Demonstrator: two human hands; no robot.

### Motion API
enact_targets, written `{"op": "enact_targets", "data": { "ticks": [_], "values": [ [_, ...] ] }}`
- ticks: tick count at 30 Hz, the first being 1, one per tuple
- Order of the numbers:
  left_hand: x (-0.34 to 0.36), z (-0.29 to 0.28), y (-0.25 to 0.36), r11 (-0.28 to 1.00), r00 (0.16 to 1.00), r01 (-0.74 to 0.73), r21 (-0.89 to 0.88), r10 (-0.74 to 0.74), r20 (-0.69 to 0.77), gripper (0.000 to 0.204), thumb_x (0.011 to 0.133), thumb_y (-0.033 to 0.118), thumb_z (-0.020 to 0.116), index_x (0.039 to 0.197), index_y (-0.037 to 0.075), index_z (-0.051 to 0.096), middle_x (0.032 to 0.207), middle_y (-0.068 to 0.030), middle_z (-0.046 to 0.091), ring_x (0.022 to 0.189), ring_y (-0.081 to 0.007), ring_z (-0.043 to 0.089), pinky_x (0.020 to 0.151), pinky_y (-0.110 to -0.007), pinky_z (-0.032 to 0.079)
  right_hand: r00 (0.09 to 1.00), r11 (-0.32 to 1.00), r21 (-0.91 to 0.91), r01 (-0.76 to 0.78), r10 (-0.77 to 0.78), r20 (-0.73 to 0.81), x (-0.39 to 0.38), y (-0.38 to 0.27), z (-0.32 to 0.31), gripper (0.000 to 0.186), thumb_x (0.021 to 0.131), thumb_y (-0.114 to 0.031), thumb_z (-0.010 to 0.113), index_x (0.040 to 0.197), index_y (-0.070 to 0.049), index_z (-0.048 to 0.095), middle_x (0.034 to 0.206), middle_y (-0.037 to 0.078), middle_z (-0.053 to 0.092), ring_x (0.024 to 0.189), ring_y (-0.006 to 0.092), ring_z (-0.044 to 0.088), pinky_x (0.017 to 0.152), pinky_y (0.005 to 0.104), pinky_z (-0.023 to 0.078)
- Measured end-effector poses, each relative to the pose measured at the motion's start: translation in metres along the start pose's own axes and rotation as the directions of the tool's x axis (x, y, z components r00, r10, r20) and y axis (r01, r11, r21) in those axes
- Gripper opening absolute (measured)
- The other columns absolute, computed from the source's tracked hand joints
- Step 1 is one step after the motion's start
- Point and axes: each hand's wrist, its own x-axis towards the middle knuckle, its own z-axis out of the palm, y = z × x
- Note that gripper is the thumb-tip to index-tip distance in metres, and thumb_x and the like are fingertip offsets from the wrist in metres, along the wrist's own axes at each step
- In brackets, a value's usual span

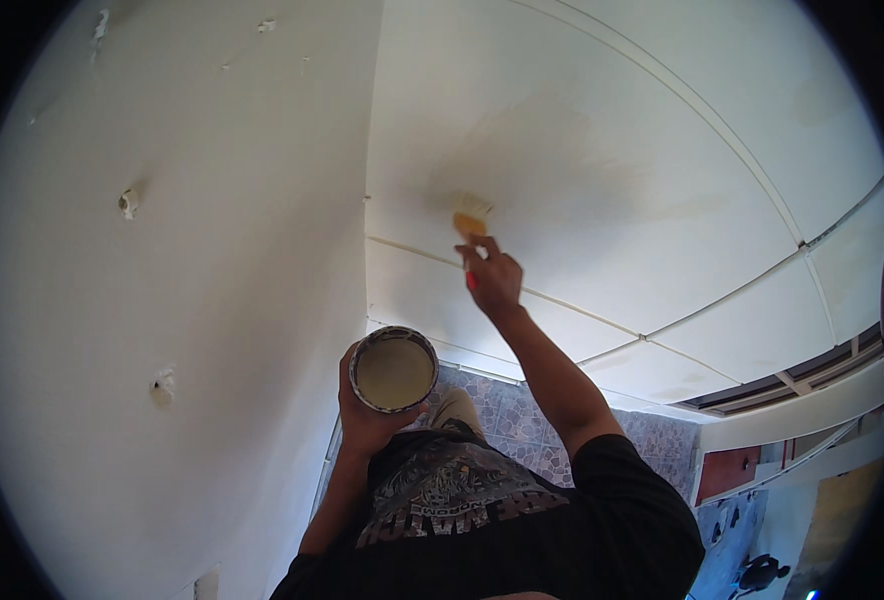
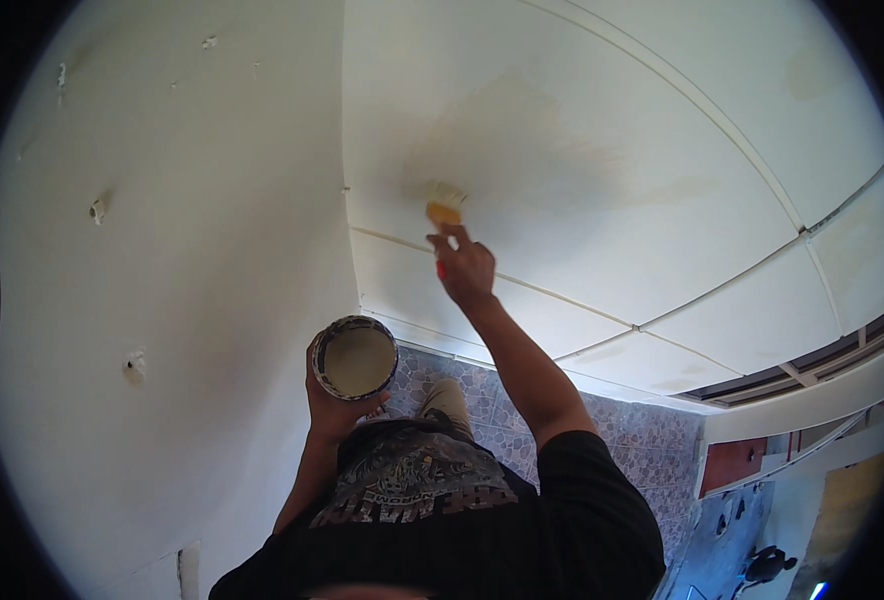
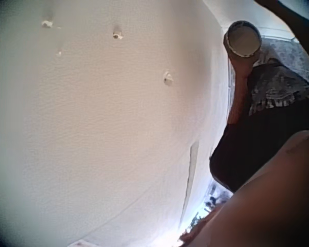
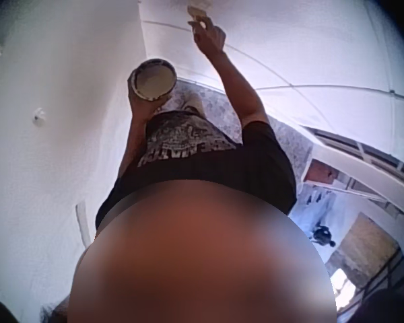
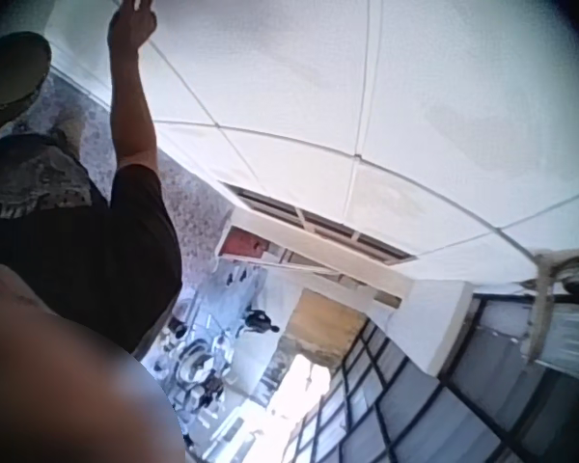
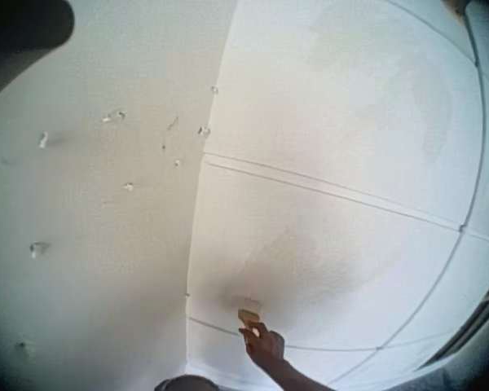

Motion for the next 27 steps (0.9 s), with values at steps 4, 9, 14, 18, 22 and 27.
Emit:
{"op": "enact_targets", "data": {
  "ticks": [4, 9, 14, 18, 22, 27],
  "values": [
    [-0.004, -0.002, 0.0, 0.997, 0.998, -0.057, 0.052, 0.057, 0.001, 0.117, 0.057, 0.01, 0.102, 0.153, 0.005, 0.036, 0.138, -0.0154, 0.061, 0.129, -0.0287, 0.062, 0.109, -0.044, 0.053, 0.994, 0.984, 0.178, -0.021, 0.001, 0.114, 0.004, -0.004, 0.014, 0.013, 0.09, -0.015, 0.076, 0.102, -0.021, 0.079, 0.108, 0.002, 0.073, 0.076, 0.0288, 0.073, 0.068, 0.0411, 0.06],
    [-0.008, -0.007, -0.003, 1.0, 0.999, -0.024, 0.015, 0.025, -0.038, 0.116, 0.058, 0.01, 0.102, 0.153, 0.005, 0.036, 0.138, -0.0154, 0.061, 0.13, -0.0288, 0.062, 0.109, -0.044, 0.053, 0.998, 0.973, 0.226, -0.045, 0.056, -0.042, 0.081, 0.011, -0.062, 0.007, 0.095, -0.017, 0.077, 0.101, -0.015, 0.078, 0.1, 0.004, 0.077, 0.087, 0.0272, 0.076, 0.074, 0.0367, 0.06],
    [-0.009, -0.008, -0.001, 0.998, 0.997, -0.052, 0.047, 0.054, -0.054, 0.116, 0.058, 0.01, 0.102, 0.153, 0.005, 0.036, 0.138, -0.0151, 0.061, 0.129, -0.0288, 0.062, 0.109, -0.043, 0.054, 0.886, 0.99, -0.077, 0.121, -0.143, -0.442, 0.139, 0.012, -0.159, 0.019, 0.09, -0.009, 0.079, 0.106, -0.019, 0.081, 0.11, 0.003, 0.075, 0.075, 0.0229, 0.073, 0.064, 0.0349, 0.058],
    [-0.005, -0.008, -0.003, 0.998, 0.997, -0.054, 0.022, 0.055, -0.054, 0.116, 0.058, 0.009, 0.102, 0.153, 0.006, 0.036, 0.138, -0.0148, 0.061, 0.129, -0.0285, 0.063, 0.108, -0.043, 0.054, 0.839, 0.995, -0.102, -0.01, -0.047, -0.542, 0.137, 0.002, -0.166, 0.025, 0.09, -0.006, 0.077, 0.109, -0.021, 0.082, 0.116, 0.002, 0.072, 0.064, 0.0183, 0.064, 0.061, 0.0329, 0.056],
    [-0.007, -0.01, -0.003, 0.999, 0.997, -0.045, 0.007, 0.045, -0.056, 0.116, 0.058, 0.009, 0.102, 0.153, 0.007, 0.036, 0.138, -0.0149, 0.062, 0.129, -0.0285, 0.063, 0.108, -0.044, 0.055, 0.932, 0.99, -0.127, -0.055, 0.006, -0.362, 0.106, 0.003, -0.105, 0.026, 0.088, -0.011, 0.075, 0.111, -0.023, 0.081, 0.123, 0.004, 0.071, 0.07, 0.0223, 0.07, 0.06, 0.0362, 0.057],
    [-0.007, -0.005, 0.002, 0.998, 0.996, -0.065, 0.009, 0.066, -0.066, 0.116, 0.057, 0.009, 0.102, 0.153, 0.007, 0.036, 0.138, -0.0149, 0.062, 0.129, -0.0283, 0.063, 0.108, -0.043, 0.055, 0.999, 0.999, -0.022, 0.037, -0.037, 0.024, 0.029, -0.013, 0.011, 0.025, 0.086, -0.01, 0.075, 0.107, -0.024, 0.078, 0.12, 0.003, 0.069, 0.067, 0.0266, 0.072, 0.06, 0.042, 0.059]
  ]
}}
